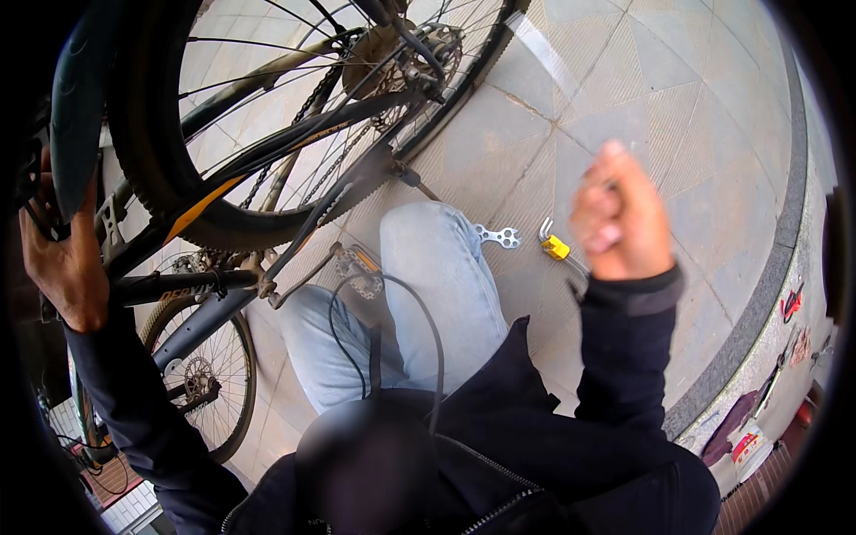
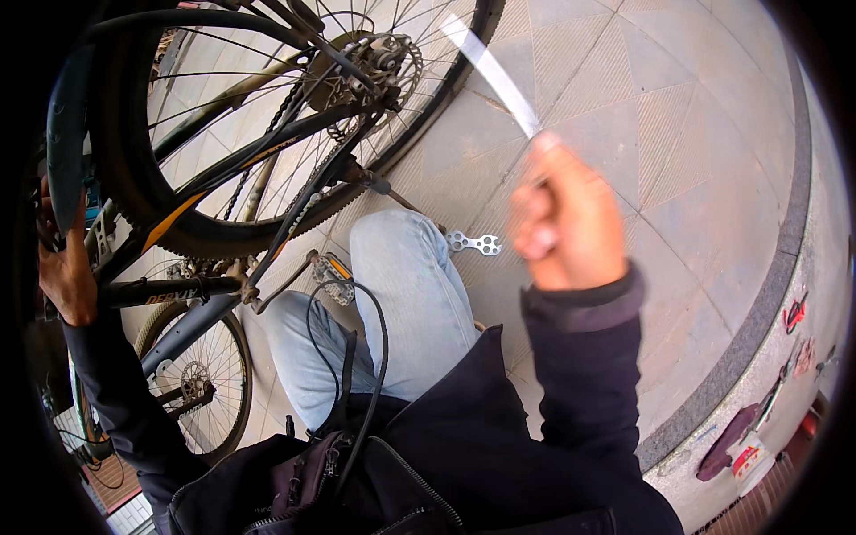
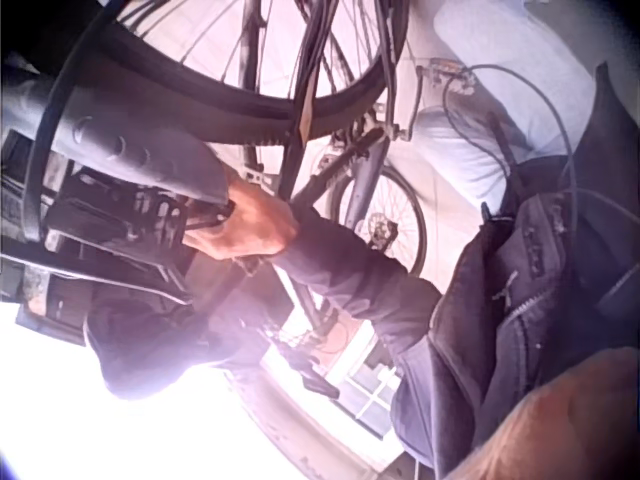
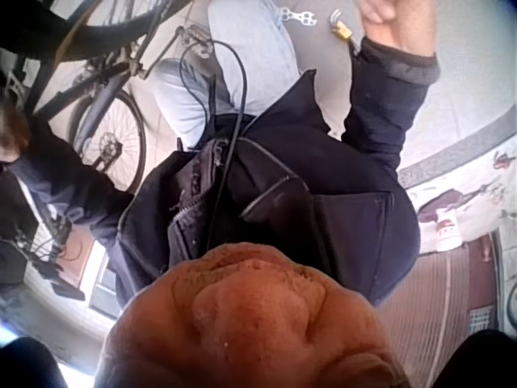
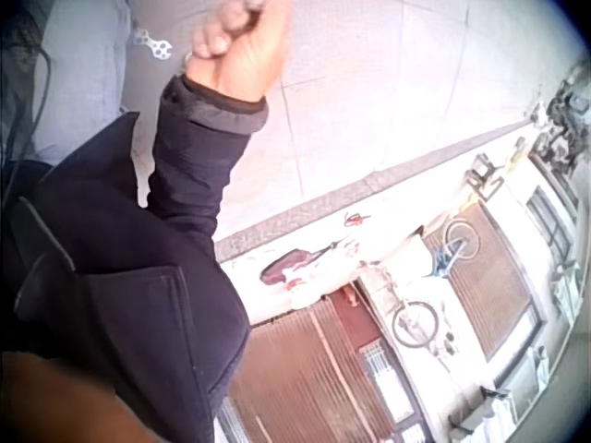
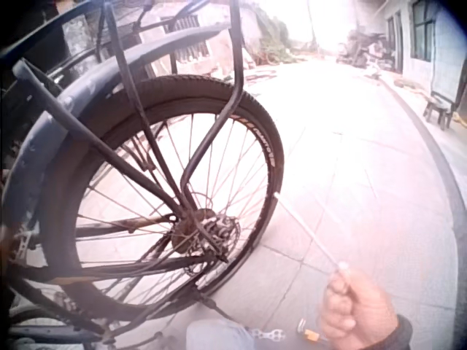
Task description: The person sits on the floor and uses a hex wrench to adjust the rear derailleur of a bicycle. They manipulate the derailleur and chain while turning the rear wheel to check the gear shifting.
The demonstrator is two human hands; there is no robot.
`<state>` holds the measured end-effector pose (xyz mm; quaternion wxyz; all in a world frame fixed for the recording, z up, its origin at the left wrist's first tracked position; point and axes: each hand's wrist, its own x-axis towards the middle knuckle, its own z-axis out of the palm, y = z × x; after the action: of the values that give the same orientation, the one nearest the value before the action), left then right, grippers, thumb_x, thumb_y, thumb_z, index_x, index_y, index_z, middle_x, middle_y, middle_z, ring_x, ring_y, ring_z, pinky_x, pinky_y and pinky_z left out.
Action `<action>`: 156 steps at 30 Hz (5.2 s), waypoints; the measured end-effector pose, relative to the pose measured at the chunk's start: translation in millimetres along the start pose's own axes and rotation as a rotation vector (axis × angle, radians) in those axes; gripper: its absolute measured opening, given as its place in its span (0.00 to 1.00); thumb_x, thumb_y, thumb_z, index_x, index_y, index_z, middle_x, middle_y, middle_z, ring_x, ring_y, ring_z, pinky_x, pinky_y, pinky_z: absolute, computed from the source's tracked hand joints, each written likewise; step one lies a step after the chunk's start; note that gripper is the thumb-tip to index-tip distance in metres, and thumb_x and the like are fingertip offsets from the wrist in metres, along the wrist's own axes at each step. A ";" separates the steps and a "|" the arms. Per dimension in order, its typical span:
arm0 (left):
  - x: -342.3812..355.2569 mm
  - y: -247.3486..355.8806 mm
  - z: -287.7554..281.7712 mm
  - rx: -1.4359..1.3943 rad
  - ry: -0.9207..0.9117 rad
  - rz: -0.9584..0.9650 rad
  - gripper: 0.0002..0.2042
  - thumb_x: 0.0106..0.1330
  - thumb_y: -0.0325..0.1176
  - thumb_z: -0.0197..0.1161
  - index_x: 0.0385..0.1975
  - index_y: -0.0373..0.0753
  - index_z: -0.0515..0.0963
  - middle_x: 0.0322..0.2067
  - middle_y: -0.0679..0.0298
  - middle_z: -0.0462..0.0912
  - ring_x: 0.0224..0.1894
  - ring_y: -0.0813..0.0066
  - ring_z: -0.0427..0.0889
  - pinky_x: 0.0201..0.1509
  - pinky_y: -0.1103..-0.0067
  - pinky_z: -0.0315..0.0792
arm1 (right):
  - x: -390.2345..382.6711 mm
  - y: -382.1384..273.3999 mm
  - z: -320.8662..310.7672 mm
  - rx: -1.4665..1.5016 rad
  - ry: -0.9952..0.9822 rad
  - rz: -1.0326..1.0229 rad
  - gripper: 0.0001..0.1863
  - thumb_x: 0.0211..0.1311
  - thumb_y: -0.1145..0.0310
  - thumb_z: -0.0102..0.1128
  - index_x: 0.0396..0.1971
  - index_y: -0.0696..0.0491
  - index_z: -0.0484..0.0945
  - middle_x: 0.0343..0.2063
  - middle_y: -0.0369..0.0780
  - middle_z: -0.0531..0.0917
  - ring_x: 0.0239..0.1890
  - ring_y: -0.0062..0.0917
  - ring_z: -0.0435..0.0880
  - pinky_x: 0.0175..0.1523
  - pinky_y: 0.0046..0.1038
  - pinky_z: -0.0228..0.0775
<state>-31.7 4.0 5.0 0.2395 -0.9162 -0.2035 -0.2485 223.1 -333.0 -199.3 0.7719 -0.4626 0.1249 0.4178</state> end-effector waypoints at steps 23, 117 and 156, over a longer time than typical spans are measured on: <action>-1.1 -4.8 -1.7 -0.151 -0.029 -0.094 0.22 0.62 0.39 0.62 0.55 0.38 0.70 0.47 0.55 0.77 0.52 0.62 0.76 0.59 0.65 0.70 | 37.0 83.6 -36.9 -0.360 -0.067 -0.332 0.11 0.66 0.69 0.54 0.40 0.61 0.79 0.21 0.30 0.75 0.22 0.10 0.68 0.28 0.15 0.60; -3.9 1.2 -4.5 -0.101 -0.017 -0.127 0.21 0.62 0.38 0.64 0.53 0.39 0.71 0.49 0.57 0.76 0.52 0.63 0.76 0.60 0.66 0.70 | 124.8 -19.3 6.5 -0.517 -0.400 -0.010 0.15 0.59 0.61 0.58 0.33 0.59 0.82 0.13 0.28 0.65 0.14 0.10 0.57 0.16 0.17 0.47; -12.7 -13.2 7.5 -0.122 0.087 0.008 0.18 0.61 0.38 0.65 0.48 0.37 0.76 0.45 0.57 0.80 0.46 0.65 0.80 0.52 0.72 0.73 | 109.7 -22.5 24.7 -0.879 -0.271 -0.187 0.18 0.66 0.56 0.53 0.25 0.55 0.72 0.09 0.25 0.57 0.09 0.09 0.50 0.11 0.16 0.41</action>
<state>-45.6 15.5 -3.3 0.1929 -0.9182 -0.1738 -0.2991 303.4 -259.7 -235.8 0.5467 -0.6960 -0.2082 0.4164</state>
